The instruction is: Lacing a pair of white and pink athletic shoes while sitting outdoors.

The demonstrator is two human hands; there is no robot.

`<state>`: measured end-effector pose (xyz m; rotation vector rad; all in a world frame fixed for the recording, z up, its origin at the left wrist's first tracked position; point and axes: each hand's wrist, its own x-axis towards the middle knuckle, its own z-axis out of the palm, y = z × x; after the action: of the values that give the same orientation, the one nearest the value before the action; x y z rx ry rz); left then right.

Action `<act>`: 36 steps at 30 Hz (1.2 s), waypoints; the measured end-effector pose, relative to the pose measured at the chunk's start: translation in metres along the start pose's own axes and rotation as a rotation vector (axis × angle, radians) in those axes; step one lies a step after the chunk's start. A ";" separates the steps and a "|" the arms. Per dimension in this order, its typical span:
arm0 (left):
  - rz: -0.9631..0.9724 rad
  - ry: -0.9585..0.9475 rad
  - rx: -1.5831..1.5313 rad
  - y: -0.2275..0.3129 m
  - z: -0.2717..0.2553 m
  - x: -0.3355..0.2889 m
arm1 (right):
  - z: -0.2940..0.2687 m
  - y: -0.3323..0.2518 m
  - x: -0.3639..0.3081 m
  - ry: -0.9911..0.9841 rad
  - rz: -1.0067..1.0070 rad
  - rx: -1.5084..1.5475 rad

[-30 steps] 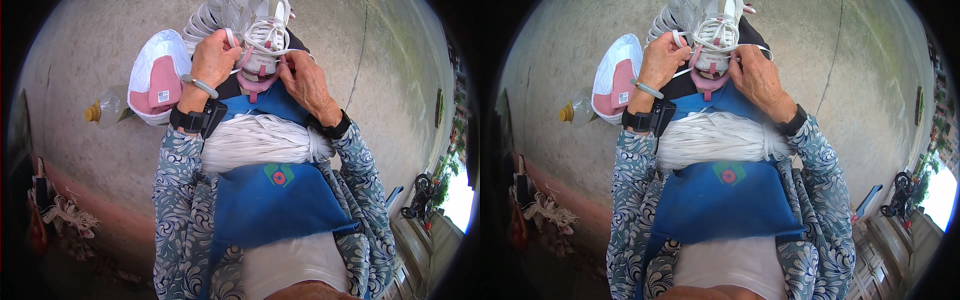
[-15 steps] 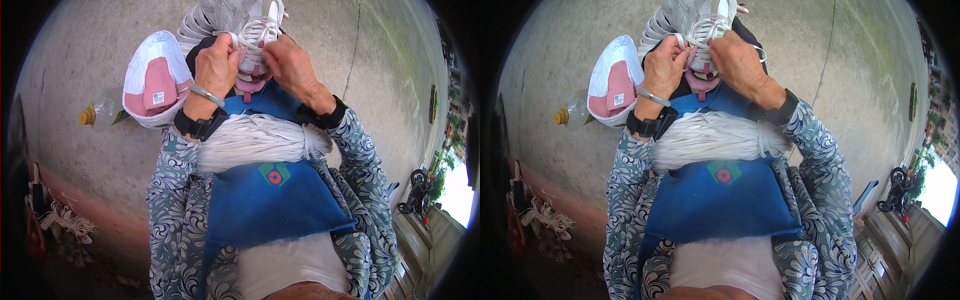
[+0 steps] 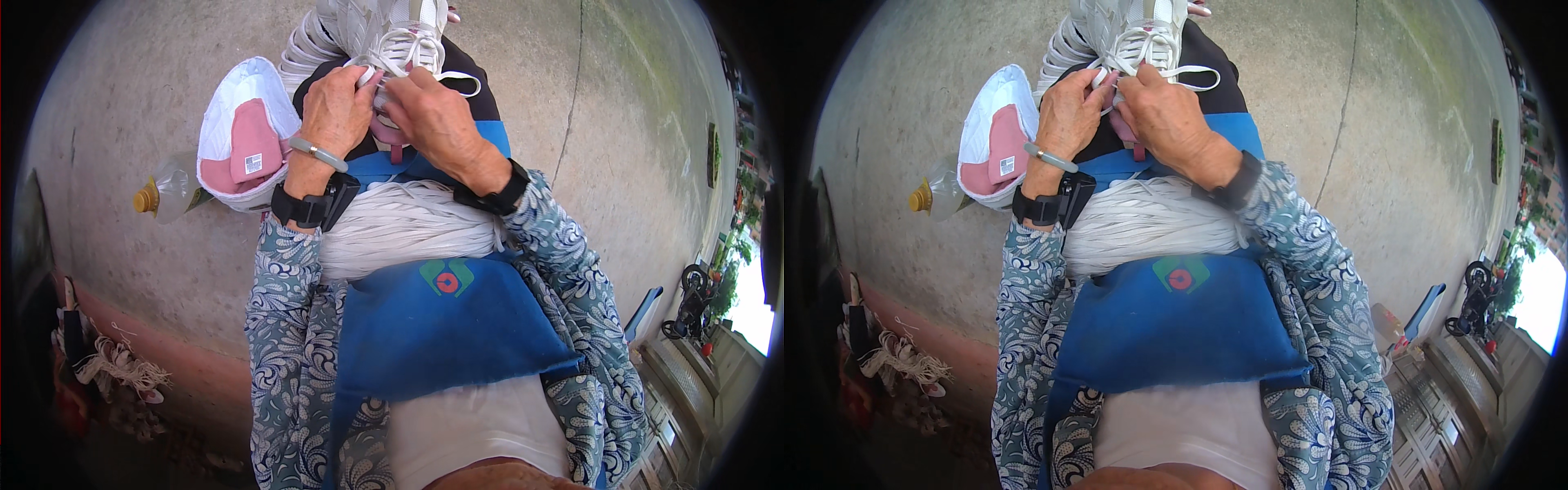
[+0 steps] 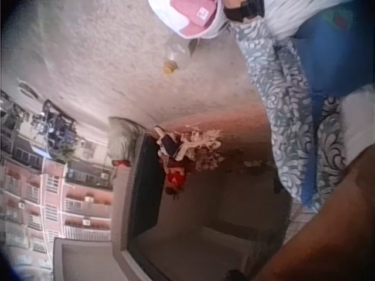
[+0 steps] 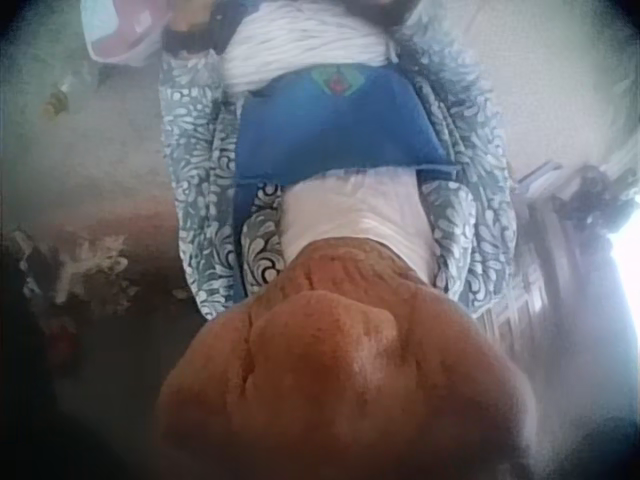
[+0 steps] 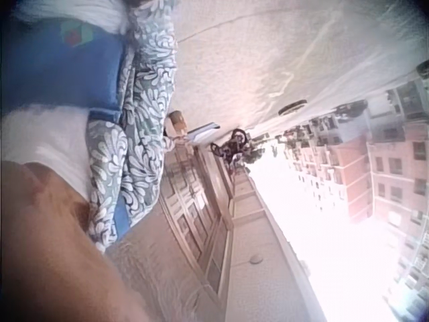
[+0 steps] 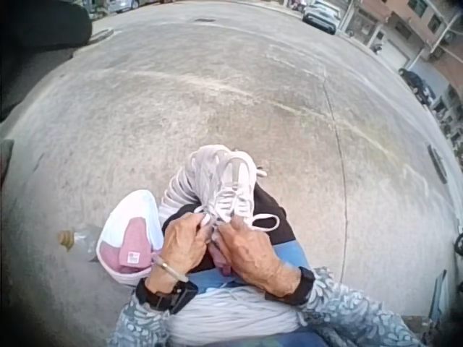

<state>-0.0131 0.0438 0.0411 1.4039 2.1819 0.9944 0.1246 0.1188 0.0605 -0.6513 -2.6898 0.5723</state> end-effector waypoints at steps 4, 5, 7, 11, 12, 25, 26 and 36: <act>-0.051 -0.085 -0.012 -0.006 -0.002 0.004 | 0.005 -0.007 0.010 -0.102 0.041 -0.141; -0.018 -0.077 0.025 -0.006 -0.001 0.004 | 0.010 -0.006 0.009 -0.090 -0.024 -0.197; 0.024 -0.068 0.066 -0.004 -0.002 0.007 | 0.013 -0.003 0.010 -0.069 -0.085 -0.255; -0.144 -0.100 -0.115 0.002 0.001 0.008 | -0.003 0.004 0.016 -0.041 -0.073 -0.186; -0.182 -0.099 -0.172 0.001 0.002 0.010 | -0.012 0.007 0.018 0.003 -0.080 -0.206; -0.244 0.120 -0.239 -0.015 -0.016 0.006 | -0.013 0.077 0.039 0.430 0.168 0.038; -0.150 0.221 -0.180 -0.012 -0.017 -0.001 | -0.016 0.073 0.033 0.459 0.205 0.090; -0.005 -0.100 -0.370 0.046 -0.049 -0.027 | -0.002 0.035 -0.013 0.019 0.198 0.432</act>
<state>-0.0024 0.0142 0.1059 1.2430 1.8127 1.2226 0.1491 0.1417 0.0434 -0.7908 -2.3795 1.1477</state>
